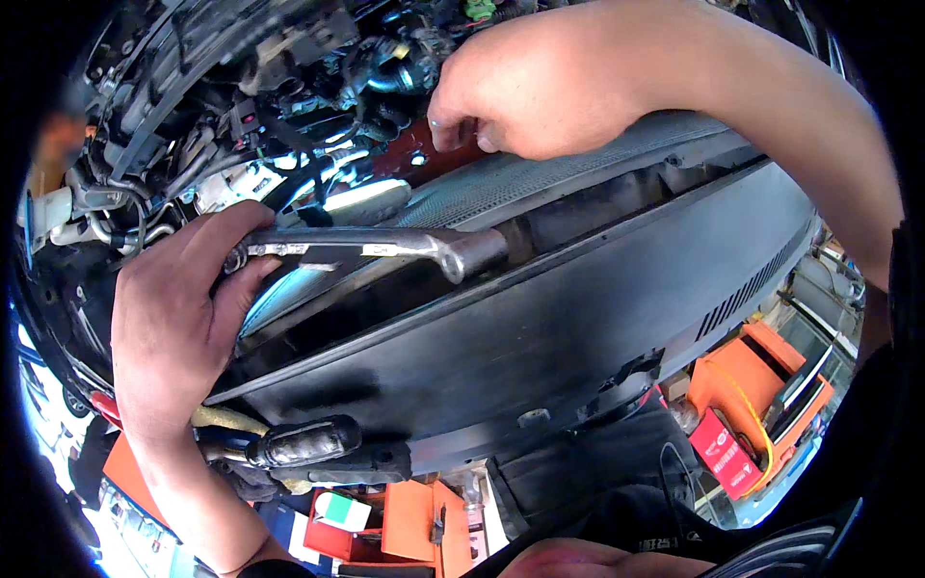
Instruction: The person works on a car engine bay, using a wrench to loosen and tighten bolts on the radiator area while holding a flashlight to illuminate the workspace. They briefly move a red basin and continue adjusting components near the radiator.
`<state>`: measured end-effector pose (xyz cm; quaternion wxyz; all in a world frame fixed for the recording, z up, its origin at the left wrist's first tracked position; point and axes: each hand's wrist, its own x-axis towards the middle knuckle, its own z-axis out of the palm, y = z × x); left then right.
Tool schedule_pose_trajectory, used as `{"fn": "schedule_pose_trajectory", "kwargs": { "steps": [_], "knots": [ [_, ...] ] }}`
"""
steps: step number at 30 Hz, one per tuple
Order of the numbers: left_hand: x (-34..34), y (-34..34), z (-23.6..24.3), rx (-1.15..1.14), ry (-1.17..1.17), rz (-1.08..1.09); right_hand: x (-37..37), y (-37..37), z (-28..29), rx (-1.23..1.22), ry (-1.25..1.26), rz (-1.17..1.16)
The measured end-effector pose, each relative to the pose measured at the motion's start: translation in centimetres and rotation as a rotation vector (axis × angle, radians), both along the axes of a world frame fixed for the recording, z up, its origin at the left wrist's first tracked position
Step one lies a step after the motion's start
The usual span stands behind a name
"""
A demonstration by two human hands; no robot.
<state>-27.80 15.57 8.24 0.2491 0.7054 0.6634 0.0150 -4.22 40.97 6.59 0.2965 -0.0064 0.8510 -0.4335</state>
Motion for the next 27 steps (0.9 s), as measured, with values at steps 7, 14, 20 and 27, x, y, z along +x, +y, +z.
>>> {"fn": "schedule_pose_trajectory", "kwargs": {
  "steps": [7,14,20,27],
  "knots": [
    [0.4,0.2,-0.9,0.119,0.001,-0.031,2.8,-0.6,1.5,-0.104,0.079,-0.212],
    [0.0,0.3,-1.1,0.009,0.033,0.04,0.4,-1.0,2.3,-0.08,0.07,-0.132],
    [-0.6,-0.1,-1.7,0.059,0.078,-0.004,-1.8,-1.6,3.1,-0.054,0.043,-0.086],
    [-1.1,-0.8,-2.1,0.097,0.043,-0.021,0.9,-1.4,1.3,-0.031,0.133,-0.313]
  ]
}}
